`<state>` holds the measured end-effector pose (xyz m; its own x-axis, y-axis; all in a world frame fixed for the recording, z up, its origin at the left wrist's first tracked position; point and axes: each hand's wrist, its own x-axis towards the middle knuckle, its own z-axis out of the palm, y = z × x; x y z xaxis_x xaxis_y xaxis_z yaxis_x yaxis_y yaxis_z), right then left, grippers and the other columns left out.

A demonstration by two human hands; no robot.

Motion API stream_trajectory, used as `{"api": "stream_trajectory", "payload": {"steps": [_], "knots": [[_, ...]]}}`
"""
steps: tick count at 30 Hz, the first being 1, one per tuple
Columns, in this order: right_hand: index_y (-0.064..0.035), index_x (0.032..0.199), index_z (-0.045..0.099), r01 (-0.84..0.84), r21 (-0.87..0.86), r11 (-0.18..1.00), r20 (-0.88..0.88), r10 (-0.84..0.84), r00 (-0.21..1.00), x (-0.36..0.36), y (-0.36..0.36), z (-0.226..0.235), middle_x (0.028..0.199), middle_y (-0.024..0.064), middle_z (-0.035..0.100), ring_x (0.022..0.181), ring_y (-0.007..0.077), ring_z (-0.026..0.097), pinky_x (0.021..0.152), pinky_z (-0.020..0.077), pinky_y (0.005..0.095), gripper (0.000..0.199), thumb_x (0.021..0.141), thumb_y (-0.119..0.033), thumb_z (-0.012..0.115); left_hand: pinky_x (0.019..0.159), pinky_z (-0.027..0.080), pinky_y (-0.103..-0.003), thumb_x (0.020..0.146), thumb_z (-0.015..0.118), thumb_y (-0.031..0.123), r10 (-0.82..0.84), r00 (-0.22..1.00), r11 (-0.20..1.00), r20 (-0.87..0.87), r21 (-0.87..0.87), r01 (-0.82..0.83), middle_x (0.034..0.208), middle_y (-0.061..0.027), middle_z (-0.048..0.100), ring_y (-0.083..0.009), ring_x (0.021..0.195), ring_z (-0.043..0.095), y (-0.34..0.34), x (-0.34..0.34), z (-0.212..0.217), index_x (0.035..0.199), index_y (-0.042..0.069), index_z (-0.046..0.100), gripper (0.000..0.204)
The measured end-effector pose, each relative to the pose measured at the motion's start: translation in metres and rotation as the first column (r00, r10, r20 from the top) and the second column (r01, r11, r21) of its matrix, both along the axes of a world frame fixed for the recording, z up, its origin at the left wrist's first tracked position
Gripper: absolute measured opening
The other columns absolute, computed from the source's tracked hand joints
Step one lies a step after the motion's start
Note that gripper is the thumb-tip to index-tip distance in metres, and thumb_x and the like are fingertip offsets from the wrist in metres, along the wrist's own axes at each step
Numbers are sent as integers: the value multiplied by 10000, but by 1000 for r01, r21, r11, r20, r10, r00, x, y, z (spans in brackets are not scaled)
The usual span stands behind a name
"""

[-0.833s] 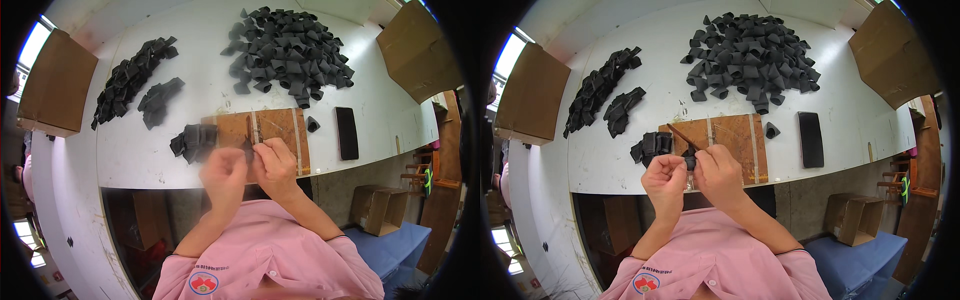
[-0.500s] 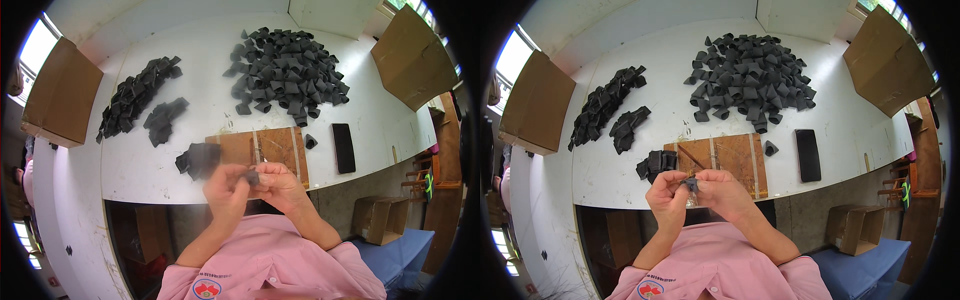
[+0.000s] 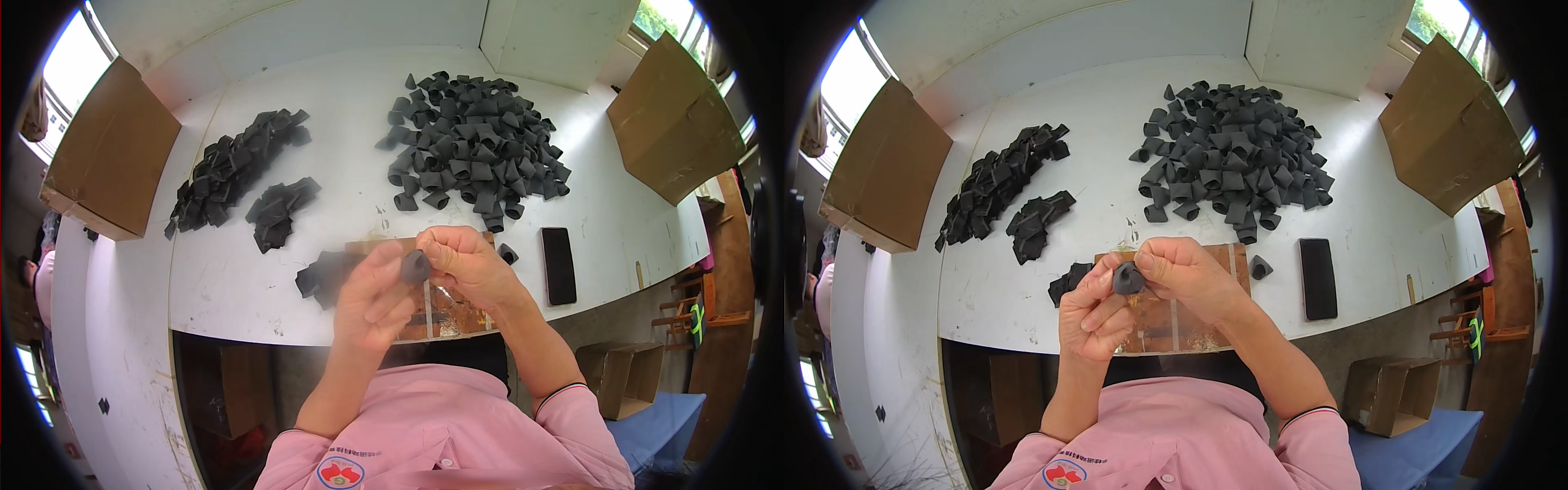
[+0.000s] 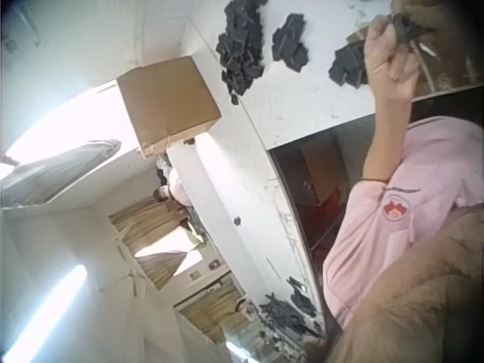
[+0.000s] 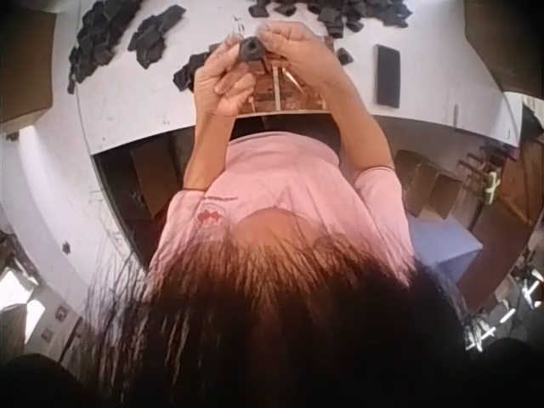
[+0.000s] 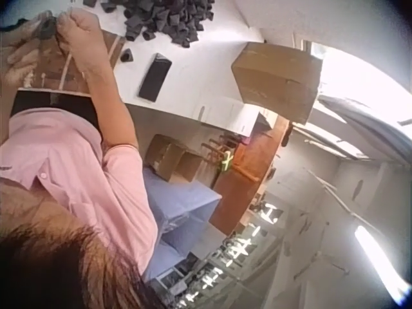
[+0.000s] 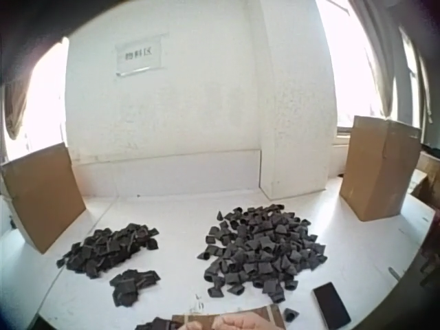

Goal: Assembling black rubber components by inserting a thin rod into each piece.

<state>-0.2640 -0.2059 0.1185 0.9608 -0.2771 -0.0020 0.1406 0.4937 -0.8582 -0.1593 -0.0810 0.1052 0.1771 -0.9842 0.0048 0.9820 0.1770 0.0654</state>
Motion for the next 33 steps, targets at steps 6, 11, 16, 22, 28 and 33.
{"api": "stream_trajectory", "payload": {"steps": [6, 11, 16, 22, 28, 33], "knots": [[-59, 744, 527, 22, -95, 995, -105, -32, 994, 8, -8, 21, 634, -67, 395, 528, 28, 285, 453, 238, 163, 229, 881, -243, 523, 326, 222, -198, 894, 393, 79, -38, 951, 976, -308, 191, 101, 678, -25, 519, -61, 313, 268, -6, 12, 21, 981, 13, 516, 165], [-71, 728, 524, 17, -43, 999, -81, -20, 997, -4, 2, -2, 635, -73, 394, 536, 21, 287, 451, 234, 164, 231, 891, -233, 509, 345, 246, -181, 852, 476, 62, -51, 999, 977, 14, 208, 47, 712, -19, 543, -46, 369, 327, 3, -3, 1, 985, 27, 505, 141], [-28, 773, 532, 225, -599, 768, -75, -333, 940, -6, 4, 13, 672, -6, 461, 558, 84, 398, 474, 323, 207, 185, 843, -197, 556, 472, 385, -190, 785, 558, 28, 100, 709, 891, 698, 255, -376, 850, -62, 572, -78, 548, 475, -2, -6, 10, 1055, 17, 489, 279], [-16, 895, 551, 531, -836, 137, 405, -498, 767, -18, 21, 16, 819, 96, 521, 661, 208, 534, 548, 453, 291, 257, 696, -122, 676, 681, 449, -259, 704, 600, -26, 240, -420, 814, 875, -417, -404, 889, -88, 594, -176, 811, 562, -14, 3, 30, 1004, 10, 575, 303], [-14, 865, 563, 485, -874, -16, 441, -441, 781, -10, 24, 22, 787, 77, 522, 665, 216, 531, 514, 454, 294, 276, 649, -117, 700, 726, 428, -277, 808, 580, 37, 346, 65, 712, 936, -217, -668, 811, -101, 573, -173, 761, 525, -10, -4, 25, 819, -25, 564, 65], [-1, 757, 577, 480, -857, -189, 515, -370, 773, -7, 21, 21, 707, 57, 506, 618, 193, 497, 482, 420, 282, 158, 610, -25, 629, 753, 411, -281, 838, 546, 60, 408, 430, 771, 806, -51, -635, 825, -96, 567, -170, 806, 514, -3, -6, 19, 848, -15, 550, 76]]}}
